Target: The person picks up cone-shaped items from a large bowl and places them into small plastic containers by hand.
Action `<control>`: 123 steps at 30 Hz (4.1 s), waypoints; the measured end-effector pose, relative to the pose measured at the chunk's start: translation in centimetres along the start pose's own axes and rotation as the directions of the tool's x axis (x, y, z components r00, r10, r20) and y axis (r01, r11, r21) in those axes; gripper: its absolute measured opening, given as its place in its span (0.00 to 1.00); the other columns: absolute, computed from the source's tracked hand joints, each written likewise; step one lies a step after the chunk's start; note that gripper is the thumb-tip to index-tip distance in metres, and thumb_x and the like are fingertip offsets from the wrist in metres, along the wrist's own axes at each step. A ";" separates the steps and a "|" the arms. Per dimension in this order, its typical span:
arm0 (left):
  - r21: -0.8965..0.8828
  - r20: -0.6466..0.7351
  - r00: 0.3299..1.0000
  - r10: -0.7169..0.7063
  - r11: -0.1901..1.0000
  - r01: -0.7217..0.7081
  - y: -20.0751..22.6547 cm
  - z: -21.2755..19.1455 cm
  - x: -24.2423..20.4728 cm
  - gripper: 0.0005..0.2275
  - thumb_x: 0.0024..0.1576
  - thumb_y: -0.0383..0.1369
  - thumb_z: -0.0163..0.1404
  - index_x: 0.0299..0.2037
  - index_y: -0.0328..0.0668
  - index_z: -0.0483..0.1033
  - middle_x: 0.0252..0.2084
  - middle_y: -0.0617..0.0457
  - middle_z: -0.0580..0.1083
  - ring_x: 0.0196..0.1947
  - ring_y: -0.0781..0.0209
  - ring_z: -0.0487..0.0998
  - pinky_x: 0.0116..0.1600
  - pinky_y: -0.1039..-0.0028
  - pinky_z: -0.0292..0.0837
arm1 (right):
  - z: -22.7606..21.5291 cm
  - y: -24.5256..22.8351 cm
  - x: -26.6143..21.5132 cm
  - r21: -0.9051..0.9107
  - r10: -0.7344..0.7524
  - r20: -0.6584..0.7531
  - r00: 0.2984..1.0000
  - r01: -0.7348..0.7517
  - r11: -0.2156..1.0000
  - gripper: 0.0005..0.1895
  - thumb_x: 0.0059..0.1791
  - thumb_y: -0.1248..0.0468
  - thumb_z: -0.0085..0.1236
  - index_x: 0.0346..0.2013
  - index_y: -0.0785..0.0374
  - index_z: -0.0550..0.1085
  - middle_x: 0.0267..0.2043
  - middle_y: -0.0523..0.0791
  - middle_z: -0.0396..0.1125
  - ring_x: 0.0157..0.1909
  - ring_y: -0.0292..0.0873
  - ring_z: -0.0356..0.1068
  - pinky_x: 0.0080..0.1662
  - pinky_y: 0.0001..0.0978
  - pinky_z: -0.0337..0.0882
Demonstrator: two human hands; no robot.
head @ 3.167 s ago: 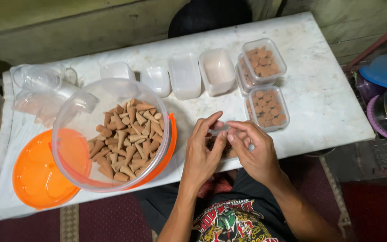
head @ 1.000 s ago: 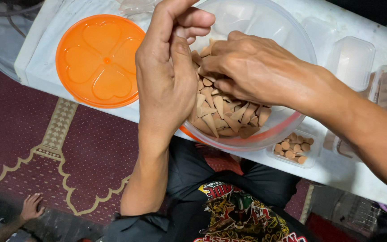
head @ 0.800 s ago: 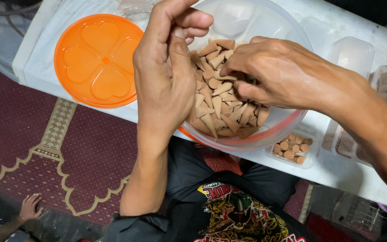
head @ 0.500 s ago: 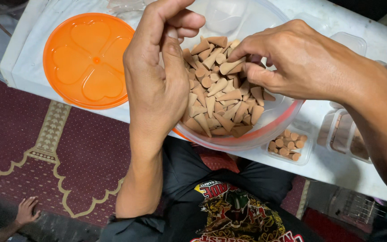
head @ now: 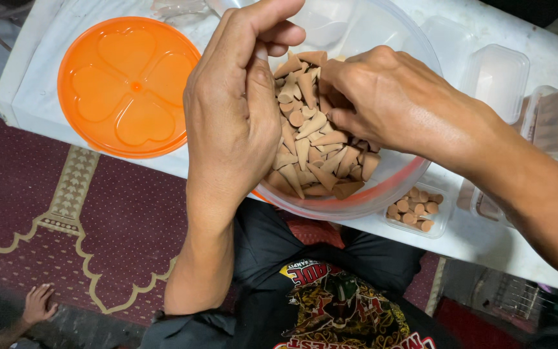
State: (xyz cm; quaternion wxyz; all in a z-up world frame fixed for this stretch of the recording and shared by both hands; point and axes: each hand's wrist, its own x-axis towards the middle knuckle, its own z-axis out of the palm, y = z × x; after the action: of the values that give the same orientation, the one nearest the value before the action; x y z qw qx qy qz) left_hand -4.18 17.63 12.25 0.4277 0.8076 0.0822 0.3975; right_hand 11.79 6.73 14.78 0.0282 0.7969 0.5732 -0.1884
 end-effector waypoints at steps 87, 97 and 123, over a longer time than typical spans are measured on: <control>0.159 0.115 0.993 0.005 0.987 -0.023 1.5 -0.4 0.4 0.10 0.74 0.27 0.38 0.58 0.32 0.70 0.51 0.44 0.76 0.52 0.48 0.77 0.59 0.62 0.67 | 3.6 0.2 -2.0 -0.281 -0.184 0.045 0.982 0.189 0.941 0.05 0.47 0.63 0.54 0.25 0.50 0.74 0.27 0.38 0.67 0.29 0.50 0.70 0.24 0.49 0.66; 0.123 0.106 0.988 0.109 0.985 -0.122 1.6 -0.2 -0.1 0.09 0.73 0.27 0.39 0.52 0.27 0.71 0.46 0.40 0.73 0.46 0.46 0.73 0.55 0.60 0.67 | -0.4 1.4 -6.1 0.206 -0.266 -0.103 0.958 0.282 0.937 0.10 0.42 0.67 0.58 0.21 0.51 0.67 0.22 0.36 0.64 0.22 0.40 0.61 0.33 0.34 0.64; -0.042 0.498 0.861 -0.105 0.989 0.145 -2.0 18.7 -13.6 0.15 0.67 0.26 0.38 0.64 0.40 0.65 0.53 0.41 0.66 0.59 0.45 0.69 0.65 0.61 0.64 | 20.1 8.4 -18.7 0.502 0.311 -0.630 0.712 0.067 0.863 0.10 0.56 0.68 0.62 0.50 0.71 0.78 0.48 0.54 0.74 0.48 0.52 0.72 0.49 0.41 0.68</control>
State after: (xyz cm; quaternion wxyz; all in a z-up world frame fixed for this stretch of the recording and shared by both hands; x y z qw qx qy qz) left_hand 0.43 0.78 -2.99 0.4906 0.8580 0.0067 0.1523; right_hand 9.04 -18.25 0.89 -0.3776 0.8261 0.4182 -0.0133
